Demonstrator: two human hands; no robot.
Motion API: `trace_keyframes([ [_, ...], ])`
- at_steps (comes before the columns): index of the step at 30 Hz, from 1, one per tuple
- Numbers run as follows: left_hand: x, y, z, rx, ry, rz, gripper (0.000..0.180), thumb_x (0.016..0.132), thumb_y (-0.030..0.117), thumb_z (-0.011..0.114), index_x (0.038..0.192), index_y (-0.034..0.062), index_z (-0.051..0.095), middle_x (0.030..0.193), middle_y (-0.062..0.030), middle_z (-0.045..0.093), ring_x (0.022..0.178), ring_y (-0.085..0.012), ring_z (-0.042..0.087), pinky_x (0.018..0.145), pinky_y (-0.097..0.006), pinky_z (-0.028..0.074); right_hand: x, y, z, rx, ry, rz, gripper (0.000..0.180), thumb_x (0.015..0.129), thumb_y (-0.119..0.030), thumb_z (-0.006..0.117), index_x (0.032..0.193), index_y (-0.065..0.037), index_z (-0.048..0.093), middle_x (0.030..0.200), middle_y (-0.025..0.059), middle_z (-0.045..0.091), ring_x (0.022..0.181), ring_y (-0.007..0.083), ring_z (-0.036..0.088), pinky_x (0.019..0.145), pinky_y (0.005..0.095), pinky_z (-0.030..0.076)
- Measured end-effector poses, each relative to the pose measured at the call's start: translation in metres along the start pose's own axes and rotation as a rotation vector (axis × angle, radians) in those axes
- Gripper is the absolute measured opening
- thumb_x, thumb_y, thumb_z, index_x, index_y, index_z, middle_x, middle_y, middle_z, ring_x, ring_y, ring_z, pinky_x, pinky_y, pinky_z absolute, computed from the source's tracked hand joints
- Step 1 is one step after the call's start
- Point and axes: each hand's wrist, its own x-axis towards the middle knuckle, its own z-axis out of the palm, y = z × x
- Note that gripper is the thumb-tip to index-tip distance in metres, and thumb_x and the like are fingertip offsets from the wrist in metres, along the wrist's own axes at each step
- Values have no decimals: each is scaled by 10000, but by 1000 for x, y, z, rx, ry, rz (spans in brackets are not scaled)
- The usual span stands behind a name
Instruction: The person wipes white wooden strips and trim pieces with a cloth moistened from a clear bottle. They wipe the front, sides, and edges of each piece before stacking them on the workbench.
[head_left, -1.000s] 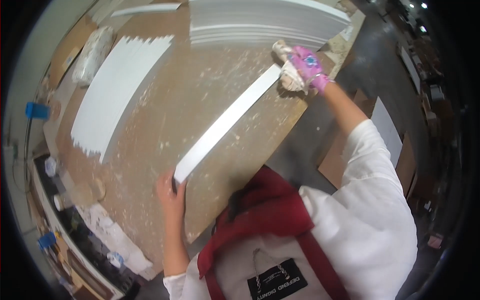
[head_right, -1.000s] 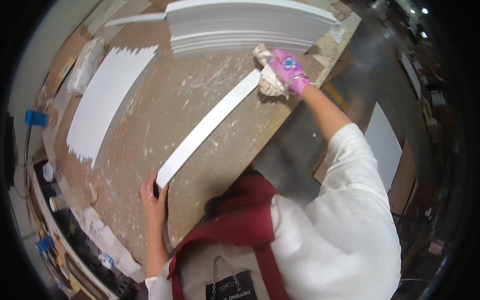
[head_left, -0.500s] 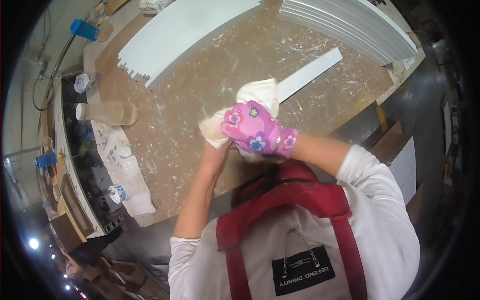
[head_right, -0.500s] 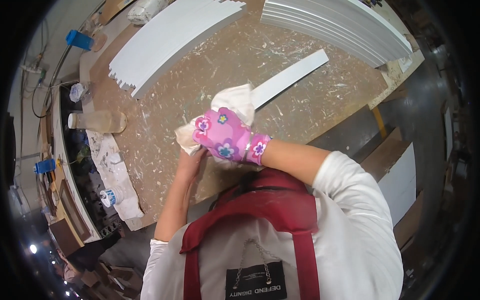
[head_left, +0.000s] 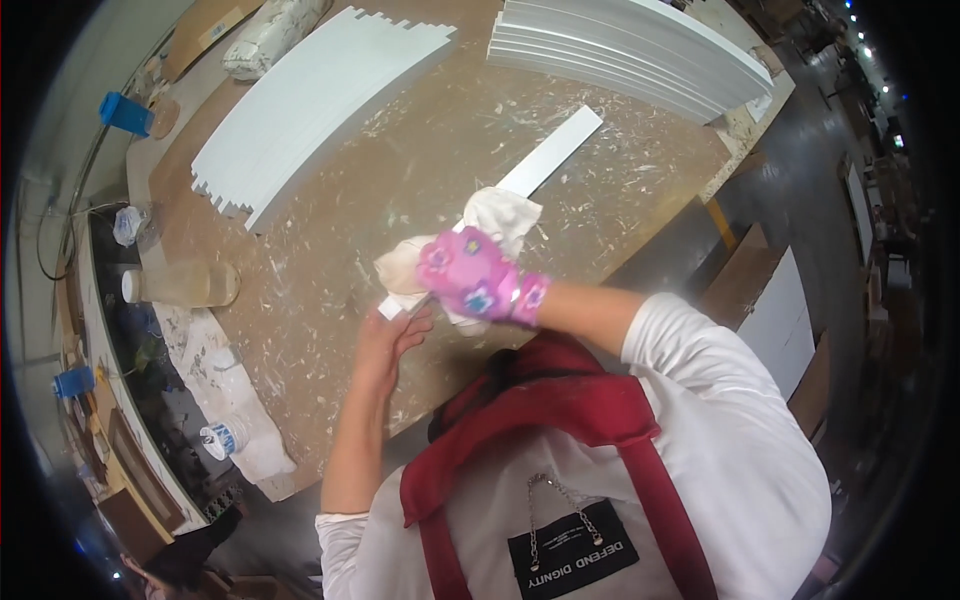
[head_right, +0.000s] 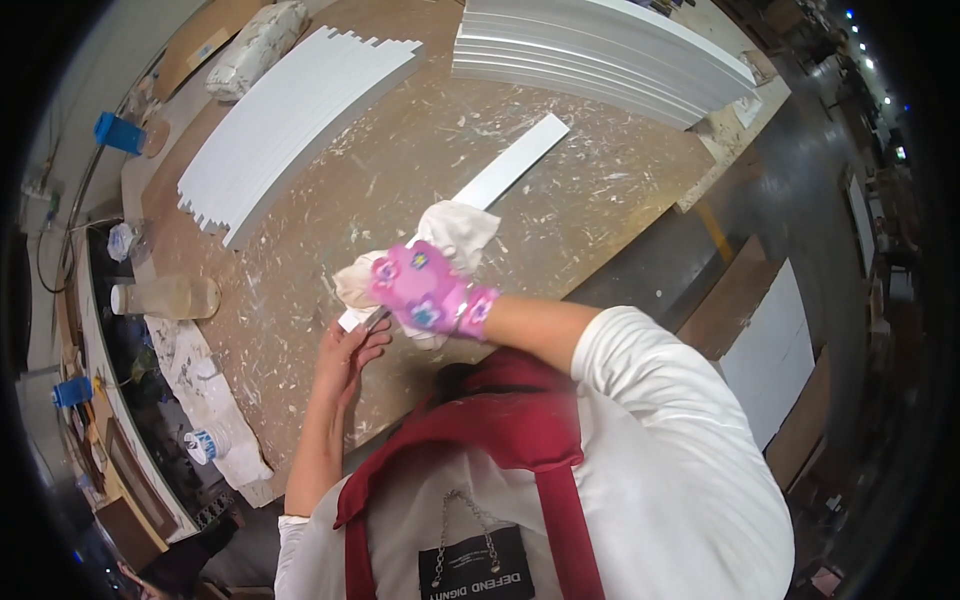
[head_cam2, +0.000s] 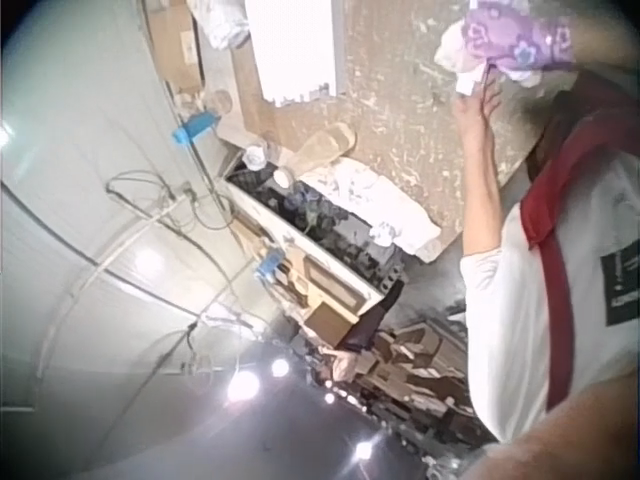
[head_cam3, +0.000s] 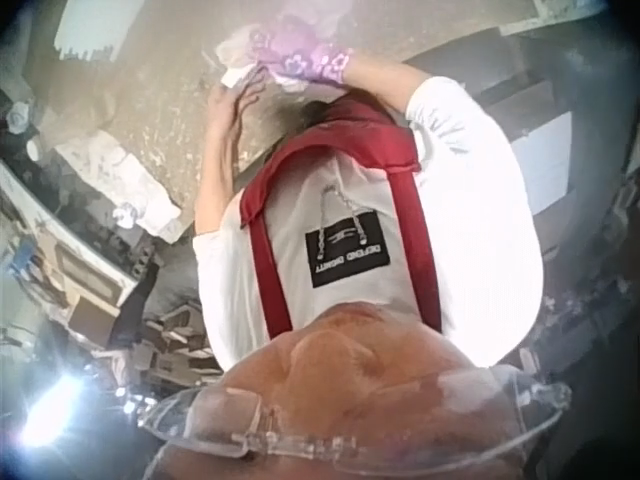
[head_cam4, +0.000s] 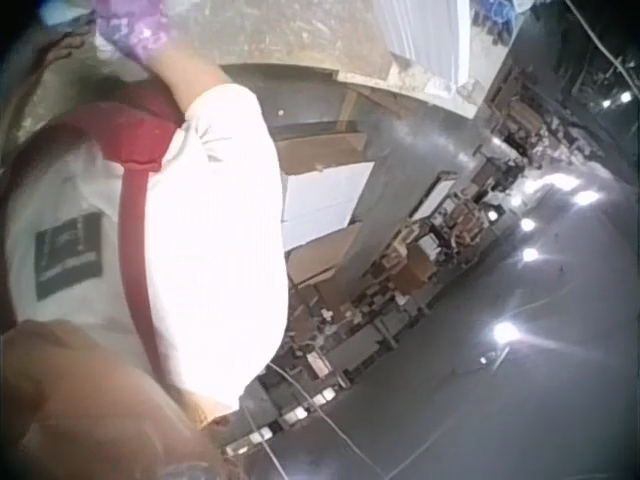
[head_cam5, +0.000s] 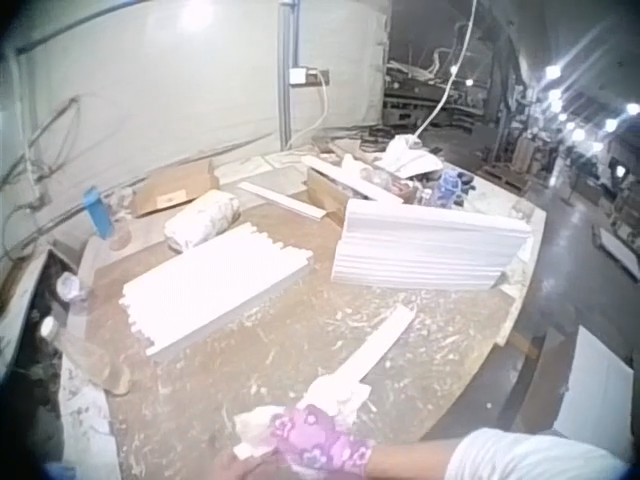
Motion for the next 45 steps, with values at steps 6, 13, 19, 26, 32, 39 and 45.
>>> trace_keyframes([
  [6,-8,19,2,190,41,-2,539,936,173,578,1387,22,323,948,-153,667,788,-173,659,657,-250,532,-63,155,-90,168,198,830,236,919,-276,562,1081,-116,625,937,84,635,784,189,636,707,348,529],
  [13,-35,67,-114,372,685,571,646,935,179,581,1459,31,231,877,-73,624,721,-114,578,603,-240,476,-78,178,-129,1845,550,690,286,975,-225,513,1221,-79,521,972,94,621,813,157,626,703,272,539],
  [19,-18,131,-182,455,998,885,780,861,137,672,1463,18,190,1388,-175,417,1245,-265,439,1040,-363,350,-22,64,-116,1791,360,677,431,974,-233,515,1338,-20,429,1248,132,570,1091,231,604,940,372,512],
  [26,22,145,-219,488,967,819,893,760,256,782,1428,-18,256,1362,-210,445,1239,-295,466,1034,-376,362,-58,12,-107,1754,297,747,492,1001,-318,425,1388,-16,390,1321,174,524,1136,277,584,971,387,491],
  [32,1,128,-117,1179,696,1051,592,703,239,788,1199,17,553,1145,-184,557,1058,-344,553,917,-417,438,-77,-18,-66,2062,388,845,548,982,-367,429,1386,0,380,1288,204,545,1161,322,564,989,450,473],
  [39,-39,83,-7,1695,158,1048,702,558,54,755,1226,173,573,1181,-118,541,1086,-323,528,913,-442,400,-46,-29,-57,2656,208,716,606,894,-113,579,1430,-22,313,1323,150,514,1210,274,529,1040,394,418],
  [45,-50,100,14,2027,254,1137,614,640,34,662,1218,227,585,1192,-84,553,1103,-290,519,913,-442,388,-52,-25,-74,2303,192,596,788,822,49,475,1509,-84,115,1474,141,333,1334,269,399,1109,371,338],
])
